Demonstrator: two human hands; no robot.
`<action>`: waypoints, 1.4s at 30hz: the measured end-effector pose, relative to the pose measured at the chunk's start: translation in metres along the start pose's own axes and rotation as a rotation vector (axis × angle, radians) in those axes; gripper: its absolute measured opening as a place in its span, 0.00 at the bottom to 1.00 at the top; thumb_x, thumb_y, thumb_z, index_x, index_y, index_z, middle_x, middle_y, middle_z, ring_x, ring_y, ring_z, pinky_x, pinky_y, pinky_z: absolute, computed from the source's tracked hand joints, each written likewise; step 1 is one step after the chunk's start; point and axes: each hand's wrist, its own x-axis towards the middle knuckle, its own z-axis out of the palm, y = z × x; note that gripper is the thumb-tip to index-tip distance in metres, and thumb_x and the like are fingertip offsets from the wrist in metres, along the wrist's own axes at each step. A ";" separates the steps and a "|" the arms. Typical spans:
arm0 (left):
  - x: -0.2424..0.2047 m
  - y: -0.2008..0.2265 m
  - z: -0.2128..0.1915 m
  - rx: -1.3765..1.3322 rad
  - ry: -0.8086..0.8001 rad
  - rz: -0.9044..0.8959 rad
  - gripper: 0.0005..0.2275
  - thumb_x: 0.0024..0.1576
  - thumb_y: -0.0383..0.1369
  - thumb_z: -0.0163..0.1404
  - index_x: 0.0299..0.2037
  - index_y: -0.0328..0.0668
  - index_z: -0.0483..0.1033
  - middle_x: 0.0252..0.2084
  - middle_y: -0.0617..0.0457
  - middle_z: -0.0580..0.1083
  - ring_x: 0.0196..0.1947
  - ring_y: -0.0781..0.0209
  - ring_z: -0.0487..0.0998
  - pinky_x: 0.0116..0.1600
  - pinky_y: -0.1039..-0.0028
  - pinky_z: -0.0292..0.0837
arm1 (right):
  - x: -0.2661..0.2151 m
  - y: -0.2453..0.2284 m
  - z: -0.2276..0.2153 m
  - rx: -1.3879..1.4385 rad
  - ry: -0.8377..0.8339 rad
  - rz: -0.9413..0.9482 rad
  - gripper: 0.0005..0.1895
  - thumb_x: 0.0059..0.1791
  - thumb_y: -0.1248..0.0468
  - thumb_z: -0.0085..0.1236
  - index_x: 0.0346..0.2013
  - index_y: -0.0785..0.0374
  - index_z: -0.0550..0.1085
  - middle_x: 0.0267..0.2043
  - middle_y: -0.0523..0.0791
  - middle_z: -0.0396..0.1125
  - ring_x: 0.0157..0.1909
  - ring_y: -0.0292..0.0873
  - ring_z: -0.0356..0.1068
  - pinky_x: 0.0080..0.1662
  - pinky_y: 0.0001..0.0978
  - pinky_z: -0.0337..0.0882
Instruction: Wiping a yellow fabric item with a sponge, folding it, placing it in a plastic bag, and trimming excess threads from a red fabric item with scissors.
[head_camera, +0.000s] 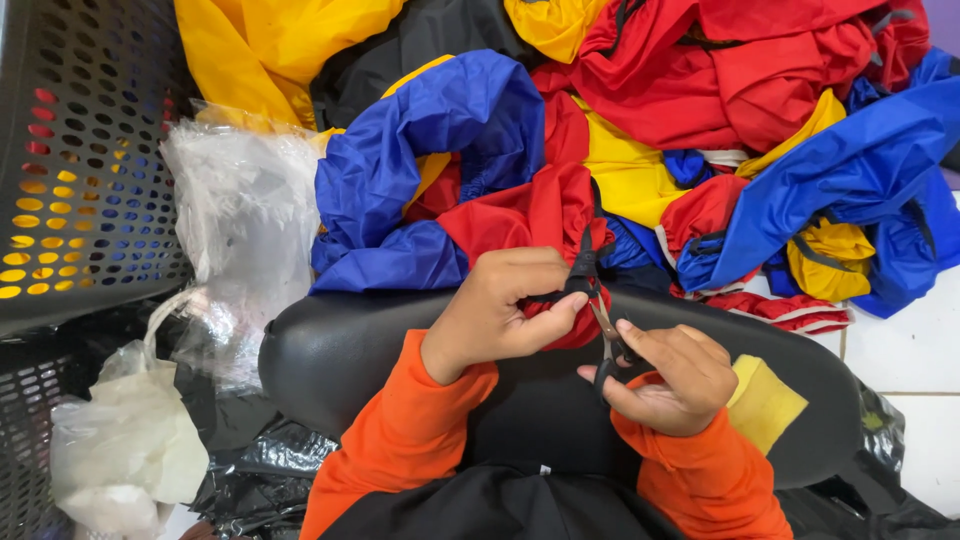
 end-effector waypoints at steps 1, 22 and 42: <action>0.000 0.000 0.001 0.007 0.009 0.001 0.02 0.52 0.19 0.53 0.33 0.31 0.76 0.26 0.52 0.68 0.23 0.62 0.62 0.29 0.75 0.58 | 0.000 -0.001 0.000 0.001 0.012 -0.004 0.28 0.31 0.65 0.79 0.41 0.72 0.78 0.26 0.44 0.73 0.23 0.37 0.65 0.31 0.26 0.64; -0.001 -0.004 0.003 0.103 0.089 -0.012 0.03 0.51 0.21 0.53 0.27 0.31 0.74 0.21 0.53 0.65 0.18 0.63 0.59 0.25 0.74 0.53 | -0.002 0.002 0.001 -0.253 -0.003 -0.096 0.25 0.38 0.65 0.79 0.43 0.75 0.79 0.24 0.45 0.71 0.22 0.39 0.61 0.30 0.31 0.58; 0.001 -0.021 0.004 0.090 0.158 0.046 0.14 0.57 0.26 0.54 0.18 0.40 0.68 0.14 0.52 0.62 0.13 0.59 0.64 0.21 0.76 0.59 | 0.003 0.012 0.010 -0.288 0.108 -0.258 0.15 0.48 0.60 0.67 0.40 0.71 0.85 0.22 0.45 0.68 0.18 0.41 0.61 0.25 0.31 0.62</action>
